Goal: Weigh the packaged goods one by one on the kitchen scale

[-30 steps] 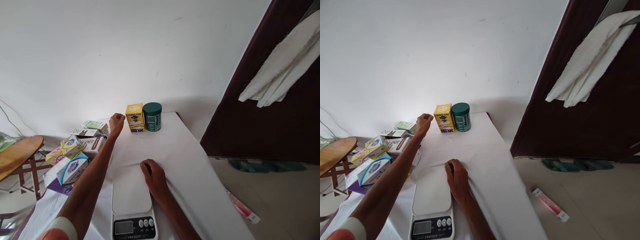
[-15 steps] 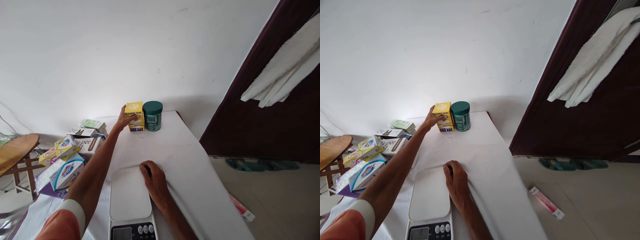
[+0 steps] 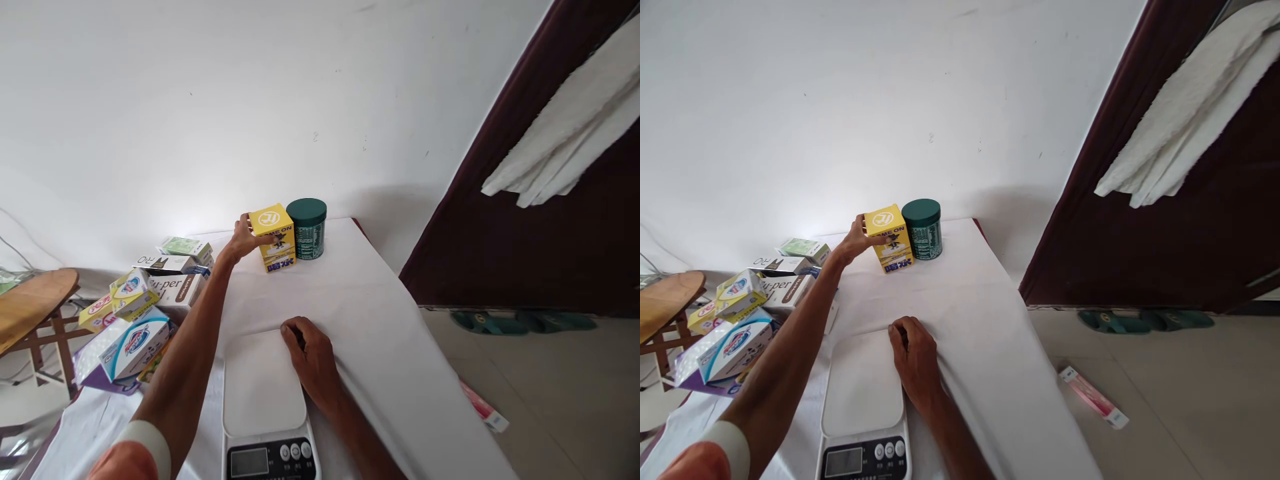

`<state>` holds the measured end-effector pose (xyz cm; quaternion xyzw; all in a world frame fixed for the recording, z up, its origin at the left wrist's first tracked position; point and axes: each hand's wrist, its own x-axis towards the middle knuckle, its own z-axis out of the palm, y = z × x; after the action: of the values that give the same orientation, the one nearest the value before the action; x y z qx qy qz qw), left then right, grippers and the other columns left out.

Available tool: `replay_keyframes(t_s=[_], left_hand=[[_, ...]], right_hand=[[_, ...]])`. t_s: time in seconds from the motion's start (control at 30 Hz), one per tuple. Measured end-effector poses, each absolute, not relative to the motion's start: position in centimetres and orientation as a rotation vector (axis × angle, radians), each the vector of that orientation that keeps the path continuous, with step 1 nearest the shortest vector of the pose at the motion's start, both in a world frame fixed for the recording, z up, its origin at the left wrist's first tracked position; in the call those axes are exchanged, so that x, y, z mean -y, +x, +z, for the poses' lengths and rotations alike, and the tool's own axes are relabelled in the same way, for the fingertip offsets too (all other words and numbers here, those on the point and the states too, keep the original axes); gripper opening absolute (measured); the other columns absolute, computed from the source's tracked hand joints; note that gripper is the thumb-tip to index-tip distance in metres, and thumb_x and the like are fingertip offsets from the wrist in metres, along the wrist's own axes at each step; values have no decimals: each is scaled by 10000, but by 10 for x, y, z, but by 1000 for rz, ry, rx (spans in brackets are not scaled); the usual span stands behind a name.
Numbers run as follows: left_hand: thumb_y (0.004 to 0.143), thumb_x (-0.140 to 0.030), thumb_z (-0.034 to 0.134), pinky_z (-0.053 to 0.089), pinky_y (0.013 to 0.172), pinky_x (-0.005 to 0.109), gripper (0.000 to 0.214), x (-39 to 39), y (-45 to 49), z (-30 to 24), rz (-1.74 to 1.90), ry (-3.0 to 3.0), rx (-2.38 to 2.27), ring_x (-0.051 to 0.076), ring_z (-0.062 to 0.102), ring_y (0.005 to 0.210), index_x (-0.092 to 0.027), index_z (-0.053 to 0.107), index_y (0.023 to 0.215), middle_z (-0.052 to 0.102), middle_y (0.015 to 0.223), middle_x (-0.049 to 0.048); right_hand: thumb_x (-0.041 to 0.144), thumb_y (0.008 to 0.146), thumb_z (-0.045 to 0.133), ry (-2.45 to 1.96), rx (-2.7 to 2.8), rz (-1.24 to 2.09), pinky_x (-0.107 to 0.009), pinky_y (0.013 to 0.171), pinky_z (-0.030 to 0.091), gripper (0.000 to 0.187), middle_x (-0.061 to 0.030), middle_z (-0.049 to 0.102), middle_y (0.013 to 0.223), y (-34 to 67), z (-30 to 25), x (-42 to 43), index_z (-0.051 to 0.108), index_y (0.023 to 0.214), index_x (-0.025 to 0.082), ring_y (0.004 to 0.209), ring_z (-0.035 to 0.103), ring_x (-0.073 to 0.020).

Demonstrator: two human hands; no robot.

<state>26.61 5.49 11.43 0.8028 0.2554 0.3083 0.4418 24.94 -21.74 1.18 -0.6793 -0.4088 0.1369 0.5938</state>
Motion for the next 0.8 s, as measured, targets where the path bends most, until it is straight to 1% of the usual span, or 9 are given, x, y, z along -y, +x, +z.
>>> replay_keyframes(t_s=[0.1,0.2,0.33,0.4,0.5,0.63,0.7,0.8], left_hand=[[484,-263,967,553,985,452,826,-27,258,114,841,1975,-621,299,585,1214,-200,471,1141,562,1301,144],[456,-248,975,561,968,449,828,4,240,123,933,1995,-628,306,610,1191,-195,471,1111,606,1261,141],[498,-266,954,570,950,462,800,44,192,146,987,2014,-653,312,631,1181,-182,495,1148,653,1232,125],[520,-261,941,562,969,466,783,62,160,159,989,2061,-663,308,634,1184,-182,512,1170,661,1239,113],[538,-254,929,557,986,456,762,87,111,172,954,2097,-669,300,641,1178,-194,539,1190,672,1234,89],[567,-263,921,592,905,417,732,115,58,171,837,2020,-668,293,674,1109,-200,545,1191,690,1197,80],[579,-270,922,598,886,416,736,124,41,164,754,1987,-676,295,685,1088,-202,537,1203,695,1201,86],[603,-293,926,584,931,443,741,131,26,154,698,1979,-687,303,685,1104,-203,525,1220,694,1218,93]], right_hand=[[392,1006,462,-1584,958,326,-298,698,413,293,-13,631,779,250,12,218,607,818,220,718,560,-177],[400,1001,467,-1590,969,331,-299,713,419,293,-16,644,793,251,12,218,619,830,217,732,576,-179],[405,974,487,-1596,972,326,-306,720,422,279,-25,661,799,252,9,216,634,836,213,742,593,-188],[407,962,492,-1600,970,319,-314,742,423,271,-35,677,822,252,7,216,638,846,211,772,606,-199],[432,960,485,-1596,979,324,-317,752,427,287,-41,684,835,251,6,216,640,859,212,791,612,-206],[480,970,468,-1605,995,350,-305,676,410,345,-21,651,768,249,6,217,636,819,218,698,571,-185],[491,965,474,-1624,992,348,-304,664,400,352,-17,646,760,249,6,217,637,812,219,687,559,-183],[506,951,483,-1649,990,335,-310,684,405,358,-25,665,786,249,6,216,648,822,216,711,568,-191]])
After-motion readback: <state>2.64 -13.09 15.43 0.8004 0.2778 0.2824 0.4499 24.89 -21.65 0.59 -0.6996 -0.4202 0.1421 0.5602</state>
